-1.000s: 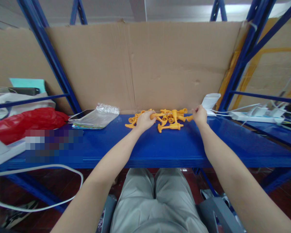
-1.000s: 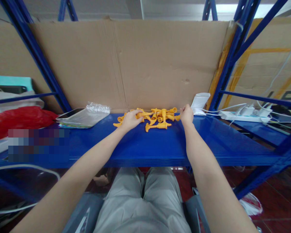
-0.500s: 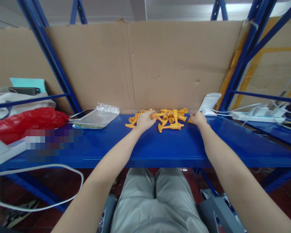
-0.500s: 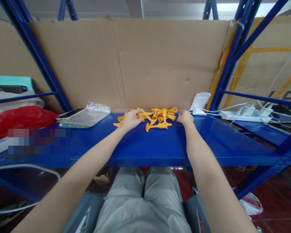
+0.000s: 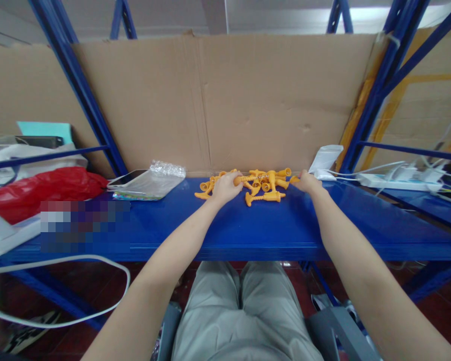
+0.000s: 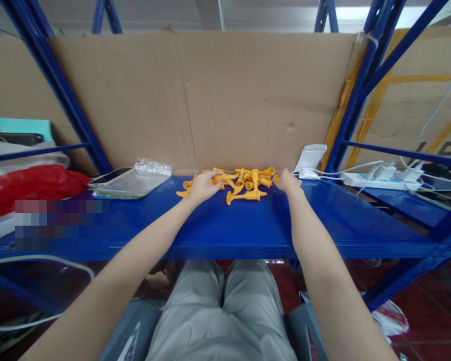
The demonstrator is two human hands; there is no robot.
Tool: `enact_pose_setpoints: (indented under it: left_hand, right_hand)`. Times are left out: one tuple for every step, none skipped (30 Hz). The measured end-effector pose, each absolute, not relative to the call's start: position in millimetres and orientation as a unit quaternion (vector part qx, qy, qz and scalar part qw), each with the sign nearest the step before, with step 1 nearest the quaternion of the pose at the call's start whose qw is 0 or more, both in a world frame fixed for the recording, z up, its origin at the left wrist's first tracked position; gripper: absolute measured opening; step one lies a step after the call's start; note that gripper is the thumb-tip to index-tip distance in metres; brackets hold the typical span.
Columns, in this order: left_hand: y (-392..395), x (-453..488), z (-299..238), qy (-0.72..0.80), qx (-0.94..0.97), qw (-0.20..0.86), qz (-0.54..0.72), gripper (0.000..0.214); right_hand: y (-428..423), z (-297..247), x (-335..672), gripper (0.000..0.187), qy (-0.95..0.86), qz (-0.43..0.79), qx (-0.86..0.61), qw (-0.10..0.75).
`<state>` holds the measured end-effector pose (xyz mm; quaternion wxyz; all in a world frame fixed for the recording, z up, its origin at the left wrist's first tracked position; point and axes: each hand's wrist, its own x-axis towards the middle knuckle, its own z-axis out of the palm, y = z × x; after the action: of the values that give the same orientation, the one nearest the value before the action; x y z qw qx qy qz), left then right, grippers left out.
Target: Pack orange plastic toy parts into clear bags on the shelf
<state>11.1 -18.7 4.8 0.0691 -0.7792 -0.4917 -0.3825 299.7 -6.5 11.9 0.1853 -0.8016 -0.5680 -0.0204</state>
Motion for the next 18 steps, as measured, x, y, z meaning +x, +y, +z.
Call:
enact_pose_setpoints:
  left_hand:
    - [-19, 11, 5, -0.491, -0.779, 0.071, -0.384, 0.032]
    - [-19, 11, 5, -0.489, -0.779, 0.072, -0.385, 0.032]
    - [-19, 11, 5, -0.488, -0.779, 0.073, -0.386, 0.031]
    - [-19, 11, 4, -0.487, -0.779, 0.074, -0.387, 0.031]
    - [-19, 11, 4, -0.487, -0.779, 0.075, -0.387, 0.031]
    - [-19, 11, 5, -0.488, -0.779, 0.075, -0.387, 0.031]
    - [-19, 11, 5, -0.488, -0.779, 0.074, -0.386, 0.031]
    - [-19, 11, 5, -0.489, -0.779, 0.074, -0.385, 0.031]
    - [-20, 11, 5, -0.490, -0.779, 0.074, -0.384, 0.031]
    - [-20, 11, 5, -0.490, -0.779, 0.074, -0.383, 0.031]
    - [-20, 11, 5, -0.491, -0.780, 0.074, -0.382, 0.031]
    - [-20, 11, 6, -0.491, -0.780, 0.074, -0.381, 0.031]
    - [-21, 11, 6, -0.492, -0.780, 0.074, -0.380, 0.031]
    - [-21, 11, 6, -0.493, -0.779, 0.073, -0.379, 0.031]
    - [-21, 11, 6, -0.495, -0.779, 0.072, -0.378, 0.031]
    - [-21, 11, 6, -0.496, -0.778, 0.071, -0.378, 0.031]
    - [-22, 11, 6, -0.496, -0.778, 0.070, -0.379, 0.031]
    - [-22, 11, 6, -0.496, -0.778, 0.069, -0.380, 0.031]
  right_hand:
    - [-10, 15, 297, 0.050, -0.556, -0.024, -0.805, 0.206]
    - [-14, 17, 295, 0.050, -0.548, -0.027, -0.806, 0.224]
    - [-16, 19, 293, 0.048, -0.541, -0.031, -0.806, 0.238]
    - [-19, 21, 291, 0.045, -0.534, -0.034, -0.808, 0.247]
    - [-20, 22, 290, 0.042, -0.527, -0.038, -0.810, 0.254]
    - [-21, 24, 290, 0.040, -0.521, -0.042, -0.813, 0.257]
    - [-22, 25, 289, 0.038, -0.515, -0.047, -0.816, 0.258]
    - [-22, 25, 289, 0.037, -0.511, -0.051, -0.818, 0.258]
    - [-22, 26, 289, 0.037, -0.509, -0.053, -0.820, 0.256]
    - [-22, 26, 289, 0.037, -0.507, -0.053, -0.823, 0.252]
    - [-22, 25, 289, 0.038, -0.505, -0.050, -0.826, 0.246]
    - [-21, 24, 290, 0.040, -0.502, -0.044, -0.830, 0.239]
    - [-20, 23, 291, 0.044, -0.501, -0.035, -0.834, 0.228]
    - [-19, 21, 292, 0.048, -0.502, -0.023, -0.837, 0.215]
    - [-16, 19, 294, 0.052, -0.506, -0.010, -0.839, 0.200]
    - [-13, 16, 297, 0.056, -0.514, 0.003, -0.838, 0.185]
    - [-10, 12, 301, 0.059, -0.524, 0.013, -0.834, 0.170]
    - [-5, 8, 305, 0.060, -0.541, 0.017, -0.825, 0.161]
